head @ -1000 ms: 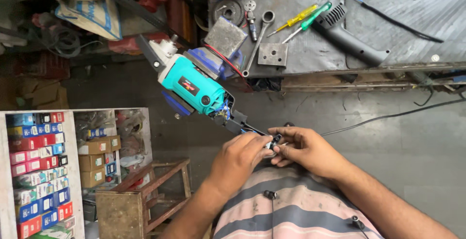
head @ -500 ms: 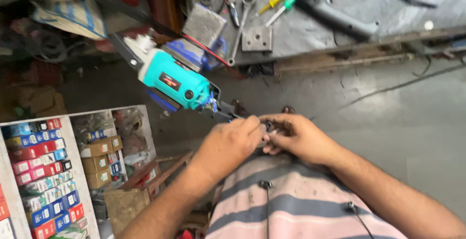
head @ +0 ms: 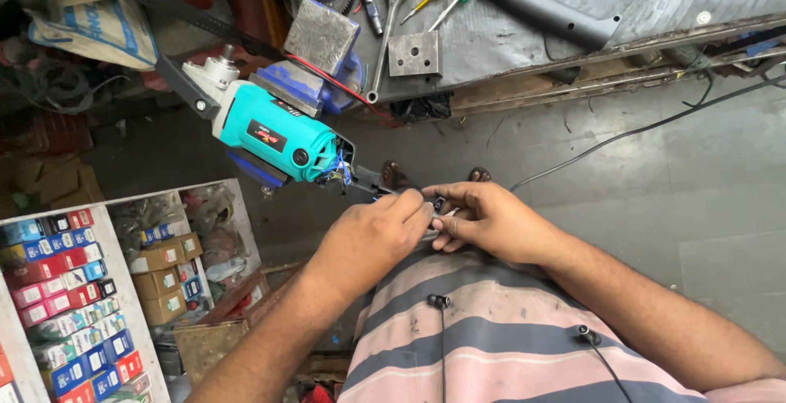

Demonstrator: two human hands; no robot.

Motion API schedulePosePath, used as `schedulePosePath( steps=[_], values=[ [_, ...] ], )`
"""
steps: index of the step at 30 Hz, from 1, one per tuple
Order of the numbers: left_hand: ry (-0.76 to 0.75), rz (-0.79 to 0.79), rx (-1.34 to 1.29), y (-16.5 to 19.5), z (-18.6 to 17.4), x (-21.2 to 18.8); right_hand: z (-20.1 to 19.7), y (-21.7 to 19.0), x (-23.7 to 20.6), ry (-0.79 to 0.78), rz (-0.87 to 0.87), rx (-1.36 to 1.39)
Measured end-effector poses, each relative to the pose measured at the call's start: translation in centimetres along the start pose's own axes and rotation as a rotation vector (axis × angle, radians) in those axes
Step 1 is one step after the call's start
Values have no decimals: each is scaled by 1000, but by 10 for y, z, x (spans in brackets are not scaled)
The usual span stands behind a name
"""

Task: The person repairs a belt sander clamped in a bench vise. They strip insulation from a power cord wire by hand, use a screwdriver to work on the tool's switch housing, connect the wires to the tool, tighten components with a screwdriver, and wipe the tool body with a white cloth.

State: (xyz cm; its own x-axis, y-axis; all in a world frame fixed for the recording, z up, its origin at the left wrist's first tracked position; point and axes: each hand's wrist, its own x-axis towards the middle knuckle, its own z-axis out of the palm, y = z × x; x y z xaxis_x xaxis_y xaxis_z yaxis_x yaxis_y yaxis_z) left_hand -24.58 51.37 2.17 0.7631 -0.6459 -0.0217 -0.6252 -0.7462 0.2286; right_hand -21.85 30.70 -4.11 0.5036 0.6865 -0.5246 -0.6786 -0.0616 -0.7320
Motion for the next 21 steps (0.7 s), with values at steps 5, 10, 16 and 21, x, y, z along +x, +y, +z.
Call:
schedulePosePath(
  steps=[5,10,16,21],
  values=[
    [37,17,-48,0,1,0,5,-6,0,21,7,-13],
    [142,-50,-187,-3,-1,-1,12,-8,3,85,-52,40],
    [220,-91,-286,-9,5,-2,19,-11,3,181,-93,-58],
    [251,-91,-446,-21,-19,12,28,-25,2,210,-58,-16]
  ],
)
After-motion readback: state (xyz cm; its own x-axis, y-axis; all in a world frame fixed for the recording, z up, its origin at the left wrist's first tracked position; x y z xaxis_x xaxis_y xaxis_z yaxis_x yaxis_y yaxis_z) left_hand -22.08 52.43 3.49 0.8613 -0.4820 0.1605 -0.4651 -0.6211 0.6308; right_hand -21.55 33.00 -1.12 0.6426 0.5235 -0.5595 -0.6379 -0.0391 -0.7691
